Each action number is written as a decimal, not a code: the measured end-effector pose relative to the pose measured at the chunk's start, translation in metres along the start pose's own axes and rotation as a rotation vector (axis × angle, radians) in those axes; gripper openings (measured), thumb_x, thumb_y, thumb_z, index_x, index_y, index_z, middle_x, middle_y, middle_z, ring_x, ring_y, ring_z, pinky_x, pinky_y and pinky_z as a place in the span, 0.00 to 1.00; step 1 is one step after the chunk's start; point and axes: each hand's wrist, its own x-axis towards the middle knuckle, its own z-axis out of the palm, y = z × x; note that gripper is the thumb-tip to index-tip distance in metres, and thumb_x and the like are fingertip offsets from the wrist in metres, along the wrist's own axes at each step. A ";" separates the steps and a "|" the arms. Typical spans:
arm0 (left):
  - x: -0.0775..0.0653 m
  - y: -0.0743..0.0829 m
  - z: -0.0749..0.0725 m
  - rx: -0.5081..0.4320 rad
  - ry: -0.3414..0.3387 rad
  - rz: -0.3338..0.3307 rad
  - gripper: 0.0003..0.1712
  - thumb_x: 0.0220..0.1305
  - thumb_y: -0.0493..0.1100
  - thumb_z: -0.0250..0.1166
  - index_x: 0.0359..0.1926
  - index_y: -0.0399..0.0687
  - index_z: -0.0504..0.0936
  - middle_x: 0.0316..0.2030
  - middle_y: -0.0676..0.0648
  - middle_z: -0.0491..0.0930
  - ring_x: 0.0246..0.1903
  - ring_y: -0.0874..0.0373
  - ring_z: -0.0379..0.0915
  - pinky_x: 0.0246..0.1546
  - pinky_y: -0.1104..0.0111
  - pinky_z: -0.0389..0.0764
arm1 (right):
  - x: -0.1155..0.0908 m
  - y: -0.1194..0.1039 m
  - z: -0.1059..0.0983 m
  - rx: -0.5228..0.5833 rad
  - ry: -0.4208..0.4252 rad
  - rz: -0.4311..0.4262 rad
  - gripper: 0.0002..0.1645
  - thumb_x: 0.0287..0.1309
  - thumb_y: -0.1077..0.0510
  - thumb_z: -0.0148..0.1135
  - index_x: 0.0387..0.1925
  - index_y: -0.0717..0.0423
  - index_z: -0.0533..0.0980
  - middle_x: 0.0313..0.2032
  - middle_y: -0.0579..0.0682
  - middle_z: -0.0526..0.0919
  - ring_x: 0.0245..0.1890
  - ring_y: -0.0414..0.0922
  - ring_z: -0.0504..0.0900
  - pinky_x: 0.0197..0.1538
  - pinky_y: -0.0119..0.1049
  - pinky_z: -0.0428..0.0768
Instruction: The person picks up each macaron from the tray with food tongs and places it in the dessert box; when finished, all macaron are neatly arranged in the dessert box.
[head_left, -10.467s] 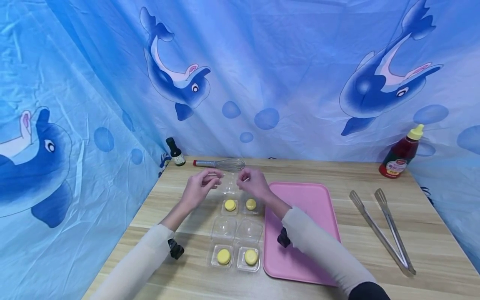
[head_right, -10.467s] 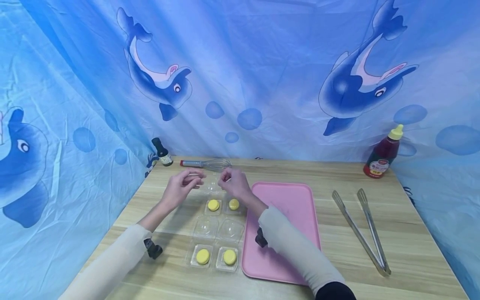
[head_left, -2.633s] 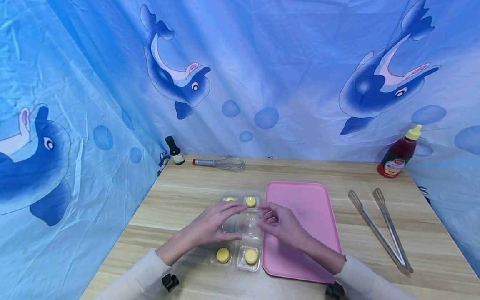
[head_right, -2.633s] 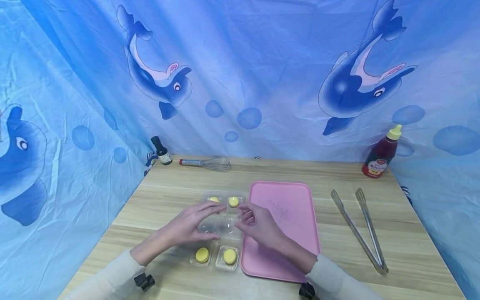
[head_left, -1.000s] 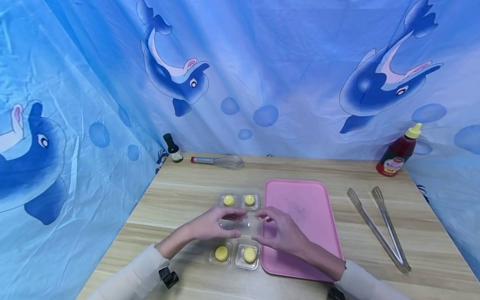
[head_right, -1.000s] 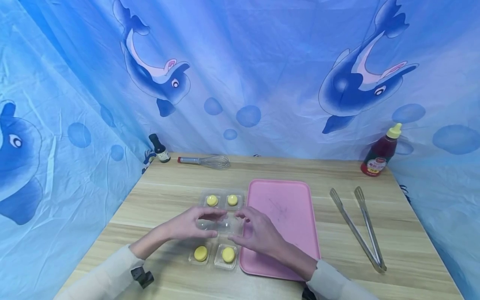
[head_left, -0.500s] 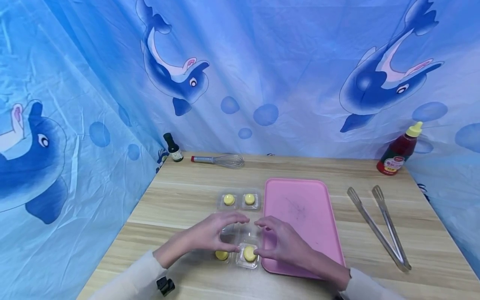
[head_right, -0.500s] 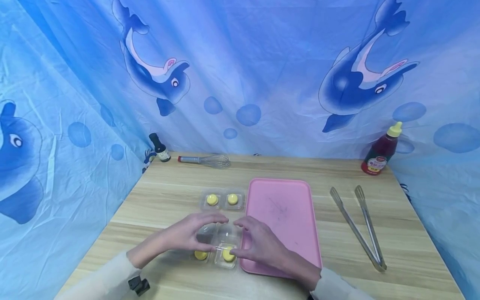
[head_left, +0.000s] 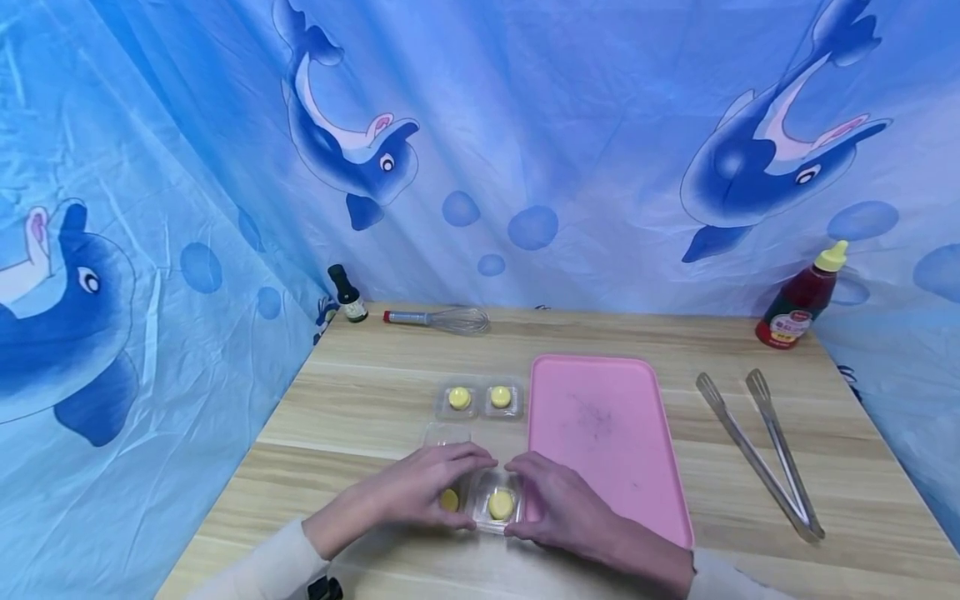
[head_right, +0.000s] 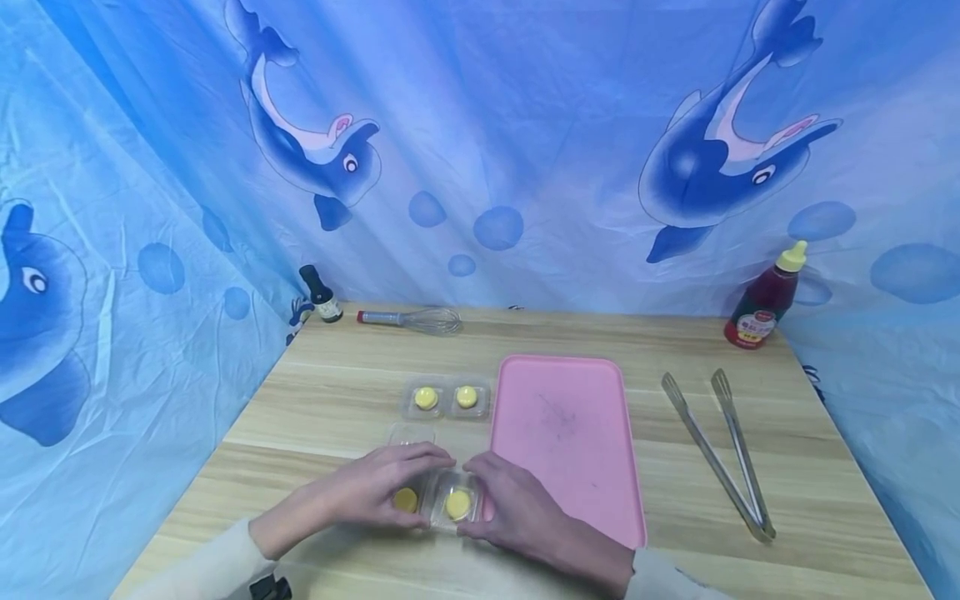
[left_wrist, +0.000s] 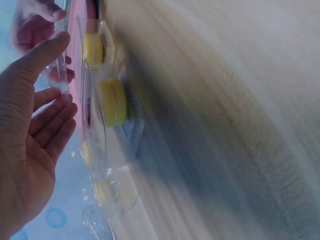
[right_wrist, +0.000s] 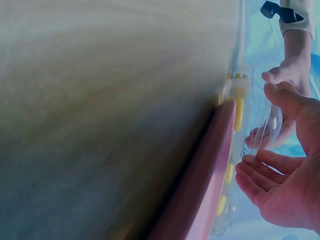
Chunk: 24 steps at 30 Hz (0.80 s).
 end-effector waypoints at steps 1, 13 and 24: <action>0.000 0.000 0.001 0.000 -0.003 -0.002 0.48 0.57 0.62 0.80 0.73 0.48 0.75 0.67 0.52 0.77 0.63 0.59 0.77 0.65 0.61 0.80 | 0.000 -0.001 0.001 -0.010 -0.002 -0.003 0.48 0.42 0.49 0.89 0.63 0.62 0.78 0.57 0.48 0.84 0.54 0.45 0.85 0.60 0.41 0.87; -0.003 0.002 0.004 0.030 0.003 0.006 0.49 0.54 0.64 0.82 0.71 0.47 0.77 0.64 0.53 0.78 0.62 0.59 0.77 0.65 0.62 0.80 | 0.000 -0.005 0.008 -0.047 -0.053 0.038 0.49 0.42 0.47 0.89 0.64 0.60 0.78 0.57 0.46 0.83 0.54 0.43 0.84 0.60 0.41 0.86; -0.003 0.002 0.009 0.081 0.010 0.021 0.48 0.54 0.65 0.81 0.70 0.47 0.78 0.62 0.52 0.79 0.60 0.59 0.78 0.63 0.63 0.82 | 0.002 -0.006 0.011 -0.055 -0.037 0.043 0.46 0.40 0.48 0.90 0.61 0.60 0.80 0.55 0.45 0.84 0.51 0.42 0.85 0.56 0.40 0.87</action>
